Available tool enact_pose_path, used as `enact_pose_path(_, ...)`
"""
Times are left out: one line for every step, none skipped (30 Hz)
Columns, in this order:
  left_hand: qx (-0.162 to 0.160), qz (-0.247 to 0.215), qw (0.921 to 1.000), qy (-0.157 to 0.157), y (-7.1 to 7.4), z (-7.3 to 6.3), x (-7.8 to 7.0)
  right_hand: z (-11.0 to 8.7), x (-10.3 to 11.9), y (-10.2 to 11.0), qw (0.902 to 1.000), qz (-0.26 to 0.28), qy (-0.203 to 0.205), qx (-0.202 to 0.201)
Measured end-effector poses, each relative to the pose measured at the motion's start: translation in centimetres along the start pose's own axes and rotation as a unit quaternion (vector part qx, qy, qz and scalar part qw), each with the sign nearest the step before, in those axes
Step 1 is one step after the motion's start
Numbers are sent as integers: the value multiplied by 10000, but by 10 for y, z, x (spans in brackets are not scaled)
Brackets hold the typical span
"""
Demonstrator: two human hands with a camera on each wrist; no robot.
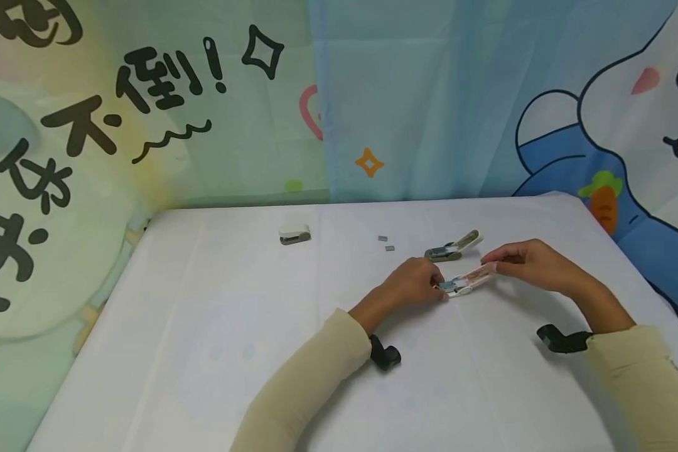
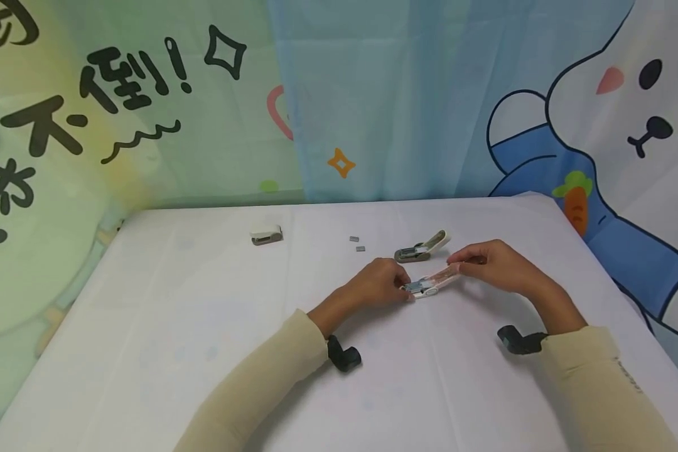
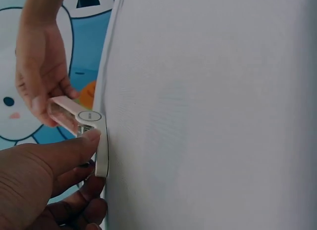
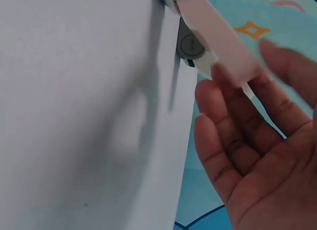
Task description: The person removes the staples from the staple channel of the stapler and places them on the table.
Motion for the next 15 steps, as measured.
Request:
enact_pose_path(-3, 7, 10000, -25, 0, 0, 0, 0, 2, 3, 9999, -49, 26, -104)
enact_pose_path(9, -5, 10000, -44, 1, -1, -1, 0, 5, 7, 9997, -84, 49, -233)
enact_pose_path(20, -39, 10000, -65, 2, -1, -1, 0, 9, 11, 9992, -110, 66, -389)
enact_pose_path(24, -148, 9999, -84, 3, -2, -1, 1, 13, 15, 9982, -114, 82, -582)
enact_pose_path(2, -302, 9995, -35, 6, -3, 0, 2, 17, 19, 9969, -86, 124, -778)
enact_pose_path(-35, -454, 9990, 34, 9, -5, 3, 3, 22, 22, 9953, -31, 168, -954)
enact_pose_path(-112, -591, 9982, 72, 14, -7, 5, 4, 29, 24, 9934, 32, 240, -1123)
enact_pose_path(-211, -721, 9971, 113, 20, -10, 8, 5, 35, 25, 9914, 98, 309, -1267)
enact_pose_path(-344, -845, 9957, 161, 26, -11, 12, 7, 42, 24, 9894, 156, 385, -1391)
enact_pose_path(-496, -942, 9941, 208, 32, -13, 16, 10, 48, 23, 9874, 228, 475, -1493)
enact_pose_path(-672, -944, 9929, 267, 39, -14, 21, 13, 54, 21, 9860, 296, 548, -1546)
enact_pose_path(-839, -888, 9921, 272, 47, -15, 25, 16, 61, 17, 9848, 369, 635, -1576)
enact_pose_path(-1017, -803, 9912, 255, 54, -16, 29, 19, 68, 13, 9835, 434, 751, -1586)
enact_pose_path(-1190, -720, 9899, 271, 63, -17, 33, 23, 75, 8, 9827, 530, 851, -1560)
enact_pose_path(-1353, -634, 9884, 288, 71, -19, 38, 27, 82, 3, 9819, 646, 940, -1512)
Point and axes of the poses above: each hand's wrist, its own z-axis towards the middle knuckle, its own y-axis out of the back of the hand, x = y × z, the point moved 10 cm from there along z, towards the middle knuckle, and after that the axes turned 7 degrees about -x, right-handed, at the moved point
